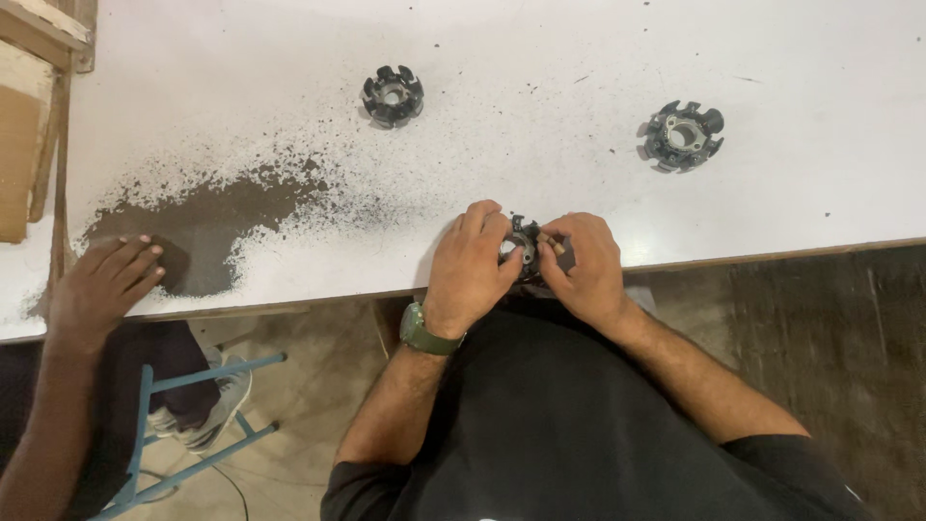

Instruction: The person sits at a white workbench and assembles small black plastic rotor-like components one at a time, using a small stick-like tool to press or fit parts together by hand. Finished assemblies are set aside on the table while new parts are picked from the pile.

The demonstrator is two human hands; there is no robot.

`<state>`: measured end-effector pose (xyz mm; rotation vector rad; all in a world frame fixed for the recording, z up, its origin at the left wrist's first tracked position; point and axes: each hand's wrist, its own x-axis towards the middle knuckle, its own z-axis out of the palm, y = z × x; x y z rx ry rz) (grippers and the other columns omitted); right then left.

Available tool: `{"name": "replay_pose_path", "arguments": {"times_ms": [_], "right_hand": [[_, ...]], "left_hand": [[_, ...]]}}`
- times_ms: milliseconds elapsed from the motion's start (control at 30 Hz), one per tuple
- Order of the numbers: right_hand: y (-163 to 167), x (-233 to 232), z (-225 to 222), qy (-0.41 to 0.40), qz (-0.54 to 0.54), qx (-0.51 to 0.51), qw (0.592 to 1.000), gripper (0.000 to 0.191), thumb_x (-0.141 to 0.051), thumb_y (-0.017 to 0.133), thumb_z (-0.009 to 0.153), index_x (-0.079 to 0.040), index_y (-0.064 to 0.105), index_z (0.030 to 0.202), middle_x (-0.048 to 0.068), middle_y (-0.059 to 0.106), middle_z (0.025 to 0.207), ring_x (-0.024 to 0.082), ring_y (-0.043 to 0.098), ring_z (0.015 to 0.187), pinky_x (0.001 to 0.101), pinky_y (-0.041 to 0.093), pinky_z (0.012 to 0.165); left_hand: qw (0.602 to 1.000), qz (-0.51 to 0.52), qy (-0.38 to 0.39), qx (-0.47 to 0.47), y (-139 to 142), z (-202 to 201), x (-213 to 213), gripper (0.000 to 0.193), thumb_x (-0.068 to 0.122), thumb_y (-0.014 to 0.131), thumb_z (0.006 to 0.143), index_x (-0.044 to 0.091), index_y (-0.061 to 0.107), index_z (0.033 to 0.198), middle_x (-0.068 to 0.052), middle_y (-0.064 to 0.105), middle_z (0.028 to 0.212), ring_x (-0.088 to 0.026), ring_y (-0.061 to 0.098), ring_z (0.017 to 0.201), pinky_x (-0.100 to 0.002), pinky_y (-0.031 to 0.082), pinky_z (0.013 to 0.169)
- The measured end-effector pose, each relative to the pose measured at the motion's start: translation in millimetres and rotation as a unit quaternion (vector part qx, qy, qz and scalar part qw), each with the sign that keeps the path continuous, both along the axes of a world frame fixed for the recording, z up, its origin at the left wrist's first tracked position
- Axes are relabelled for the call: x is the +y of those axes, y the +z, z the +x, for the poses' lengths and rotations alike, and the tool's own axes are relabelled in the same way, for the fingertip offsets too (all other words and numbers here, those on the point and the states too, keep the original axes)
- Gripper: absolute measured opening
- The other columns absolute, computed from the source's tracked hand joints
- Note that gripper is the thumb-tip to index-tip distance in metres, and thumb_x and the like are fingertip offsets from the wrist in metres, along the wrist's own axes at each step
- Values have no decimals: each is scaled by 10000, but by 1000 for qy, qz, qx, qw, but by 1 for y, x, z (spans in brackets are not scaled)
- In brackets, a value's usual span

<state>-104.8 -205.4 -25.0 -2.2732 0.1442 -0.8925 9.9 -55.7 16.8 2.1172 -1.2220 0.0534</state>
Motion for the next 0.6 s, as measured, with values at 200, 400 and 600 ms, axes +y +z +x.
{"name": "replay_pose_path", "arguments": {"times_ms": [200,400,600], "right_hand": [[3,3,-1,-3,-3,-7,1000,254,-2,740,887,-34,627,1112,137,665,1037,364,630,1034,481,509,1005],[0,-4,2,-10,-4,-1,1000,259,-4,755,873,-38,633,1098,137,667,1032,367,631,1040,488,496,977],[10,-4,1,16,8,-39,999,298,6,761,846,-51,620,1102,116,678,1055,319,639,1056,535,476,1076]], "left_hand": [[999,32,0,20,2,-2,-1,202,113,770,843,46,653,993,-133,617,1269,-347,623,1081,-470,512,931],[999,11,7,32,1,-1,0,279,150,791,836,31,671,1058,-164,593,1301,-369,604,1147,-484,494,965],[999,-18,14,40,1,-2,-5,192,122,767,873,67,690,1040,-114,635,1294,-335,613,1178,-456,495,1003]]}}
